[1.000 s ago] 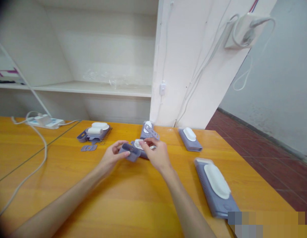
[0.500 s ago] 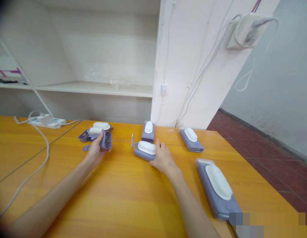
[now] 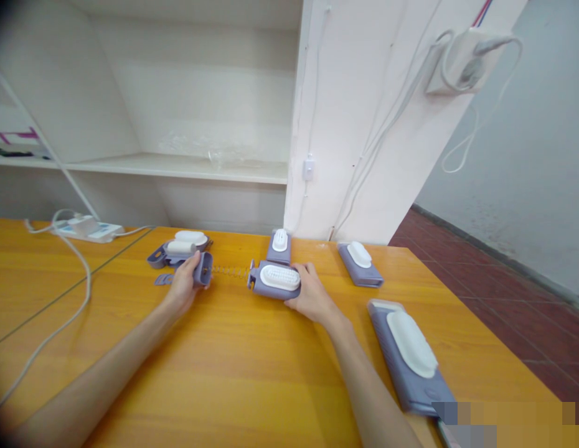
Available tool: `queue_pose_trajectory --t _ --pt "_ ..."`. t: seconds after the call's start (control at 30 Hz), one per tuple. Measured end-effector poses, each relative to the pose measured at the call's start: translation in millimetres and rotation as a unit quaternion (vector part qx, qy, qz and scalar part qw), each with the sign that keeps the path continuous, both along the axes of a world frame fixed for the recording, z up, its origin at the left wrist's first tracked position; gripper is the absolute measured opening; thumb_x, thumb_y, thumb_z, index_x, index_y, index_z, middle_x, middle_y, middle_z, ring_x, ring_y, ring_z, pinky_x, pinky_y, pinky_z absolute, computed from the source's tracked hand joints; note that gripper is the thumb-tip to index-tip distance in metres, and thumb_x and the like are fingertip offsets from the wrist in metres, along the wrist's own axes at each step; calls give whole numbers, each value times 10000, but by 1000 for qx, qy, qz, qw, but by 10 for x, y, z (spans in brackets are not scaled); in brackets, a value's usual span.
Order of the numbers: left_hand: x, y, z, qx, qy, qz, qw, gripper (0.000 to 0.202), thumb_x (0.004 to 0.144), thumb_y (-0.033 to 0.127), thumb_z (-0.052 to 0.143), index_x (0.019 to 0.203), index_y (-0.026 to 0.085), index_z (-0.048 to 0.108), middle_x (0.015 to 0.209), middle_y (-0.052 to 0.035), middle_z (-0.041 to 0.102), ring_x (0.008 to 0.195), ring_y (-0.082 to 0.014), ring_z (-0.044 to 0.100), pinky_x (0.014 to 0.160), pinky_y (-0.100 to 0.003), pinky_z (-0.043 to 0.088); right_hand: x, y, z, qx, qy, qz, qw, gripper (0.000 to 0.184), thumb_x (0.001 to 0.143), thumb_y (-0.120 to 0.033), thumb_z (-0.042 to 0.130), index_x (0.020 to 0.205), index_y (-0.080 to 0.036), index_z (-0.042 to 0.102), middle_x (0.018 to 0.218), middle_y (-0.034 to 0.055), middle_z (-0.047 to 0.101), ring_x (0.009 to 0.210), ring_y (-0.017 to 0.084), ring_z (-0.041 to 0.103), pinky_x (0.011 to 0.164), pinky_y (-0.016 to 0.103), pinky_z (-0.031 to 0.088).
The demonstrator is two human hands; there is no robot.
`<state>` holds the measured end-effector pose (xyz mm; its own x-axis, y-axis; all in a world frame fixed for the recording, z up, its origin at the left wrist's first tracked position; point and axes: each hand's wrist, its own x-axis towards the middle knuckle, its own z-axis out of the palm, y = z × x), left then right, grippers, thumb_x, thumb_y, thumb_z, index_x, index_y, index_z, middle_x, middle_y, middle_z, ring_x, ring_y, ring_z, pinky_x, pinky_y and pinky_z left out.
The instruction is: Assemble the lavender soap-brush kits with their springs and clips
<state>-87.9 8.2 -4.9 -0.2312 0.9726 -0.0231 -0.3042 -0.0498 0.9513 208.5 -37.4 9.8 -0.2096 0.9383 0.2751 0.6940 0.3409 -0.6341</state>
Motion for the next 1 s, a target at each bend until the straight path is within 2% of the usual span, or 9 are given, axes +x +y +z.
queue_pose_trajectory --t 0.13,0.3,0.5,0.63,0.8,1.0 --pt "13 -19 10 16 27 6 999 382 721 523 618 848 173 531 568 52 529 422 -103 535 324 -165 348 -21 0 4 19 16 6 1000 670 552 -154 706 1176 -194 464 1083 47 430 1015 202 490 951 340 408" --pt "99 -80 71 44 92 9 995 453 718 533 619 985 172 565 630 36 557 435 -94 521 331 -165 359 -29 5 -27 38 0 21 999 682 569 -126 677 1206 -179 438 1121 64 412 1050 205 478 980 338 392" --pt "270 -180 124 41 158 -58 985 459 750 543 577 1017 172 544 665 24 534 474 -106 535 324 -165 379 -98 -25 -20 39 -4 41 998 694 581 -108 662 1224 -191 415 1157 71 398 1071 201 480 981 328 400" --pt "386 -232 133 1 140 -95 986 450 761 550 558 1028 192 508 663 24 536 521 -129 559 331 -183 426 -166 -47 -5 47 -2 50 998 685 591 -106 660 1222 -205 414 1166 73 399 1089 206 479 986 334 398" --pt "476 -285 118 -15 130 -165 978 423 761 530 578 1032 215 496 717 20 562 525 -109 551 323 -166 440 -205 -59 -10 69 3 43 997 684 596 -124 668 1227 -208 418 1177 78 399 1117 218 469 995 340 392" --pt "481 -263 90 -61 38 -185 980 370 763 503 593 950 188 540 681 11 577 506 -112 573 354 -197 479 -224 -62 -10 48 27 54 997 709 581 -164 714 1226 -214 426 1156 64 416 1087 208 483 985 336 401"
